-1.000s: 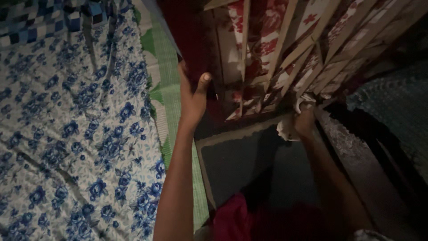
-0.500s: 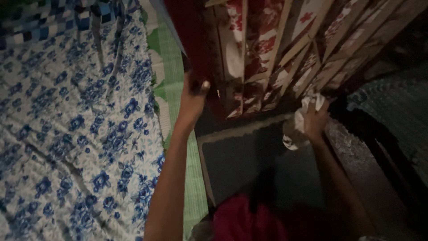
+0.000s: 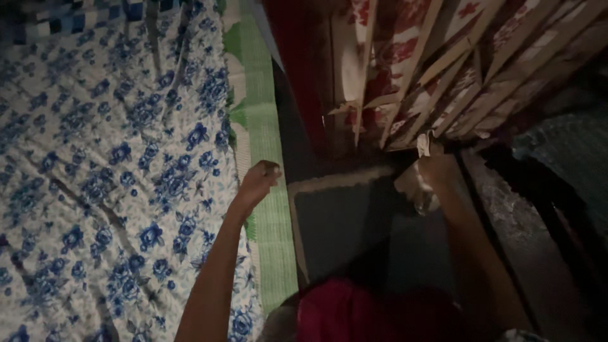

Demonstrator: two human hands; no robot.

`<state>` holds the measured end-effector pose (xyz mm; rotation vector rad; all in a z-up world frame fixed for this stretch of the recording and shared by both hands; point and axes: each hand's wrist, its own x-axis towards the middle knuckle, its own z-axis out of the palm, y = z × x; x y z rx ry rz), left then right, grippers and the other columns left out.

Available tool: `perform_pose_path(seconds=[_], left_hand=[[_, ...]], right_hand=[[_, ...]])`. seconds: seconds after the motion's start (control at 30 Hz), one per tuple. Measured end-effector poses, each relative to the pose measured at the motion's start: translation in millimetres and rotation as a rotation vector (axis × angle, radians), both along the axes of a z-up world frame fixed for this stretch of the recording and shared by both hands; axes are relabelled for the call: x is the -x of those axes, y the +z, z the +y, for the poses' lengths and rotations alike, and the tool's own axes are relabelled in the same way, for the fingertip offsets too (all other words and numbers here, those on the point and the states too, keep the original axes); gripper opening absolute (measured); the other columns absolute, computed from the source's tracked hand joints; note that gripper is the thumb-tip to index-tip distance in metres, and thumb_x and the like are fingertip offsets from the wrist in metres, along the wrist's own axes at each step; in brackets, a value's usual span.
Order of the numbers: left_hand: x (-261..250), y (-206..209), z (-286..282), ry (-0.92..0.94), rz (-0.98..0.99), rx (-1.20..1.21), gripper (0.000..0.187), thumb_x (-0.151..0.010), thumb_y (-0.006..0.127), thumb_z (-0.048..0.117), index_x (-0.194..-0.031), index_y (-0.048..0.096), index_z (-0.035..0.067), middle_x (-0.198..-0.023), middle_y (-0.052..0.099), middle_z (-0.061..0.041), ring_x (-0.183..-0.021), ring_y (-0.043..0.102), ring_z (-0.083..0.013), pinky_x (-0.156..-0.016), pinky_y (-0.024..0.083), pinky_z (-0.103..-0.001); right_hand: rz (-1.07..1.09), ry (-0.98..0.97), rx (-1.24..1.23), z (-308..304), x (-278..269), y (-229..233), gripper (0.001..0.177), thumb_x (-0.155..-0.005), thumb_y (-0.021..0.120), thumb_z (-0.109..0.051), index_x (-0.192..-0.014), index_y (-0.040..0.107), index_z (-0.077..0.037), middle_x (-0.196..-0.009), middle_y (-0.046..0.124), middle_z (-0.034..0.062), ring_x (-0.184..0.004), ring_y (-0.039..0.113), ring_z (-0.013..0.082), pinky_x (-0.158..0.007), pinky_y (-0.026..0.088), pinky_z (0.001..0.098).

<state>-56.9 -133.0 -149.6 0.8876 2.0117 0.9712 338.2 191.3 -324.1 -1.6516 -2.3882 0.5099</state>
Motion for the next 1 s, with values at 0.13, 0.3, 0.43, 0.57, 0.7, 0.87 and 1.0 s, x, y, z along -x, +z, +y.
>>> perform_pose_path(seconds=[0.13,0.3,0.43,0.57,0.7,0.87,1.0], left_hand=[[-6,-27,-4,-0.157,-0.069,-0.062,0.040,-0.099,0.063,0.032,-0.125,0.063,0.002,-0.116,0.069,-0.013,-0.100,0.066,-0.0245,-0.085,0.055,-0.037],[-45,9,0,-0.285,0.142,0.152,0.039,-0.104,0.056,0.036,-0.127,0.063,0.006,-0.124,0.067,-0.014,-0.108,0.066,-0.0271,-0.090,0.053,-0.040],[-68,17,-15,-0.349,0.180,0.233,0.039,-0.101,0.057,0.035,-0.126,0.062,0.005,-0.113,0.071,-0.020,-0.099,0.071,-0.0338,-0.088,0.054,-0.044],[-83,-17,-65,-0.542,0.277,0.353,0.036,-0.102,0.055,0.035,-0.115,0.065,0.004,-0.110,0.071,-0.021,-0.103,0.069,-0.0329,-0.091,0.053,-0.045],[-106,-3,-109,-0.704,0.392,0.465,0.041,-0.100,0.062,0.033,-0.128,0.058,0.004,-0.122,0.065,-0.021,-0.113,0.062,-0.0386,-0.094,0.049,-0.050],[-141,115,-117,-0.717,0.706,0.478,0.043,-0.098,0.064,0.030,-0.129,0.057,0.001,-0.118,0.066,-0.020,-0.114,0.061,-0.0379,-0.096,0.047,-0.053],[-175,195,-110,-0.742,1.000,0.286,0.047,-0.092,0.067,0.029,-0.127,0.058,-0.001,-0.114,0.068,-0.021,-0.110,0.064,-0.0364,-0.094,0.047,-0.053]], right_hand=[[0.091,0.053,0.140,-6,22,12,0.060,-0.103,0.064,-0.015,-0.151,0.036,0.007,-0.103,0.066,0.0249,-0.075,0.060,0.0325,-0.063,0.049,0.0449],[0.042,0.108,0.404,-14,16,20,0.062,-0.102,0.062,-0.014,-0.152,0.032,0.009,-0.097,0.065,0.0247,-0.069,0.056,0.0315,-0.059,0.047,0.0455],[0.022,-0.066,0.181,-7,7,30,0.065,-0.102,0.061,-0.013,-0.152,0.029,0.011,-0.093,0.064,0.0245,-0.064,0.054,0.0306,-0.056,0.045,0.0460],[0.233,-0.004,0.263,-30,29,30,0.067,-0.102,0.059,-0.012,-0.153,0.025,0.013,-0.088,0.062,0.0244,-0.059,0.051,0.0297,-0.053,0.043,0.0465],[0.411,-0.061,0.476,-58,61,46,0.069,-0.102,0.058,-0.012,-0.154,0.022,0.015,-0.084,0.061,0.0242,-0.053,0.049,0.0288,-0.050,0.041,0.0470],[0.414,-0.041,0.376,-88,98,72,0.064,-0.108,0.052,-0.028,-0.147,0.033,0.019,-0.067,0.060,0.0223,-0.048,0.048,0.0272,-0.048,0.039,0.0454],[0.234,0.015,0.260,-86,91,74,0.066,-0.107,0.051,-0.032,-0.151,0.030,0.013,-0.061,0.060,0.0165,-0.044,0.050,0.0276,-0.045,0.041,0.0445]])
